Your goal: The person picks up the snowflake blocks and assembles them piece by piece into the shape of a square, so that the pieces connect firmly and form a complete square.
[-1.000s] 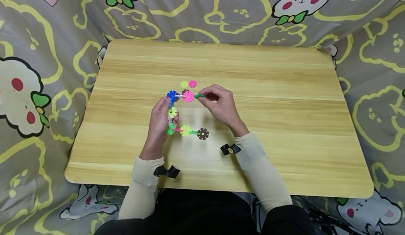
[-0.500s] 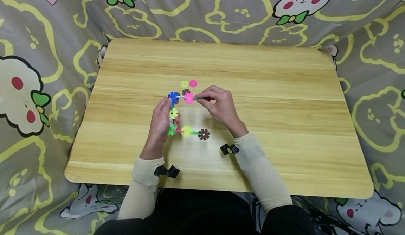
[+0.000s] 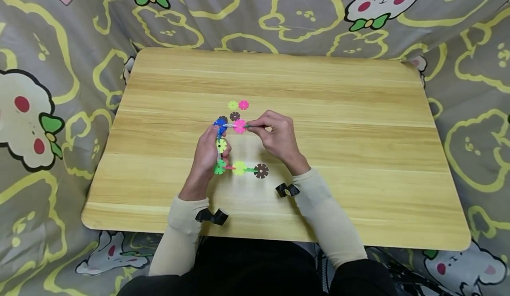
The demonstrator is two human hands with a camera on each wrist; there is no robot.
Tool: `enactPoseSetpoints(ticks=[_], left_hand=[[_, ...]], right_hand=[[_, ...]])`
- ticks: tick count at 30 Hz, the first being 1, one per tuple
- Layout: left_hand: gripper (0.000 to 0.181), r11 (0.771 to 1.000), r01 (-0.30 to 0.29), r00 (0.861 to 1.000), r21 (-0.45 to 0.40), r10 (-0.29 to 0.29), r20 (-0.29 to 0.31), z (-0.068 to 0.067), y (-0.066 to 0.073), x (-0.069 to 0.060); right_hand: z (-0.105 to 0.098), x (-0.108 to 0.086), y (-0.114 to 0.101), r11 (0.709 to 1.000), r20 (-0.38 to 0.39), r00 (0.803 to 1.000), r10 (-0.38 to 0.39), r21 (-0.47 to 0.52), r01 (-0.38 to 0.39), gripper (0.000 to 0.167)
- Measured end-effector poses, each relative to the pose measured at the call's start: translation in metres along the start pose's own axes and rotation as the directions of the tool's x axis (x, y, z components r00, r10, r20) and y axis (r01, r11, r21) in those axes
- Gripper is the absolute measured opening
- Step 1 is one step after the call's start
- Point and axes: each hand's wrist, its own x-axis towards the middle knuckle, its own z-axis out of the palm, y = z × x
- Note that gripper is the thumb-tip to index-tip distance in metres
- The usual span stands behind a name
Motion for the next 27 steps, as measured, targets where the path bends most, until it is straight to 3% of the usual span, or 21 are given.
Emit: enactPoseSetpoints(ticks=[9,20,27], left_hand=[[0.038,0.999,-0.02,1.0,-0.04,0.019,-0.024,-0.0018,-0.0012,-0.0004],[0.038,0.993,-0.063,0.995,-0.1,0.07,0.07,-0.0036,-0.002,-0.0002],[0.041,0.995,-0.074,0.992,-0.07,0.081,0.101,-0.0072,-0.0019,0.0006]], right_hand=[[0.0009,0.0018,-0.0026,1.0,0.041,0.999,0.004,0.002,-0.004,0.01],[-0.0046,0.0017,-0.0008,0.999,0.048,0.998,0.036,0.014,-0.037,0.009],[-0.0078,0.0037,-0.002,0.999,0.058,0.997,0.04,0.02,-0.042,0.007]])
